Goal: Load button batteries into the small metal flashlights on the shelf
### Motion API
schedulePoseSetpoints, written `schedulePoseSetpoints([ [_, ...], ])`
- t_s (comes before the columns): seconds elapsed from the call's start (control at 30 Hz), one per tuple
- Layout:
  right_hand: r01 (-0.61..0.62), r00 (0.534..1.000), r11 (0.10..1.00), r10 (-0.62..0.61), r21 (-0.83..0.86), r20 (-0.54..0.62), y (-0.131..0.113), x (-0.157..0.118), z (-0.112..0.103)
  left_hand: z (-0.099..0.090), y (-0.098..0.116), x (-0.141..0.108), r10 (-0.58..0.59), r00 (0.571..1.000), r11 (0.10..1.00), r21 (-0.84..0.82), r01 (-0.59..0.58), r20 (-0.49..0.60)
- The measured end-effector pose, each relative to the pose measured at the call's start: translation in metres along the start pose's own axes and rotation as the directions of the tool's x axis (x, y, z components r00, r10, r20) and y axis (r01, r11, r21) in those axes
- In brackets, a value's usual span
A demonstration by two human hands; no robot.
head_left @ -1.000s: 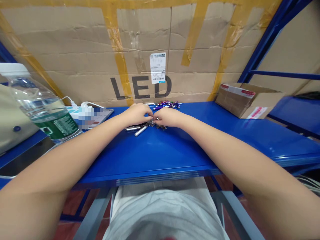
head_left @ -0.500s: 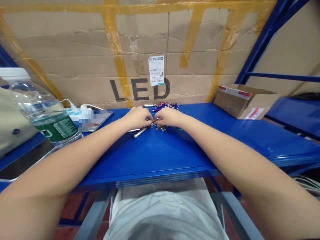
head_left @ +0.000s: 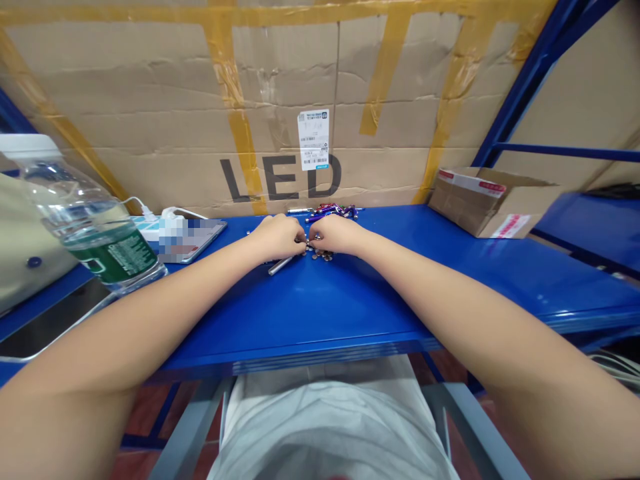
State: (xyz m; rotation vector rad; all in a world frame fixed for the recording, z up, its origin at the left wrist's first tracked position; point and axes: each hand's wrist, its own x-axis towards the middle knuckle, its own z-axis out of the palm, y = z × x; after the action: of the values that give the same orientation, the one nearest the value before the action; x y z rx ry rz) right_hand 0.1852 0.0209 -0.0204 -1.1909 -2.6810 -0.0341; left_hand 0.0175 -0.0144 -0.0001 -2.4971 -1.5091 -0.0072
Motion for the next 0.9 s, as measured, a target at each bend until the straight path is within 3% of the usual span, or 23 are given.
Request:
schedulePoseSetpoints([
  [0.2, -0.025, 1.0, 0.999, 0.025, 0.039, 0.005, 0.0, -0.002, -0.003, -0.005, 0.002, 0.002, -0.075, 0.992, 0.994, -0.068, 0.082, 0.098],
  [0.4, -0.029, 0.999, 0.999, 0.03, 0.037, -0.026, 0.003, -0.003, -0.006, -0.02, 0.01, 0.007, -0.169, 0.957, 0.977, -0.085, 0.194, 0.234],
  [0.6, 0.002, 0.998, 1.0, 0.0, 0.023, -0.068, 0.014, -0.005, -0.015, -0.017, 0.004, 0.017, -0.125, 0.957, 0.982, -0.105, 0.157, 0.263],
  [0.9, 0.027, 0.996, 0.994, -0.036, 0.107, 0.081, 0.011, -0.017, -0.029, -0.008, 0.002, 0.018, -0.105, 0.976, 0.986, -0.111, 0.128, 0.189],
])
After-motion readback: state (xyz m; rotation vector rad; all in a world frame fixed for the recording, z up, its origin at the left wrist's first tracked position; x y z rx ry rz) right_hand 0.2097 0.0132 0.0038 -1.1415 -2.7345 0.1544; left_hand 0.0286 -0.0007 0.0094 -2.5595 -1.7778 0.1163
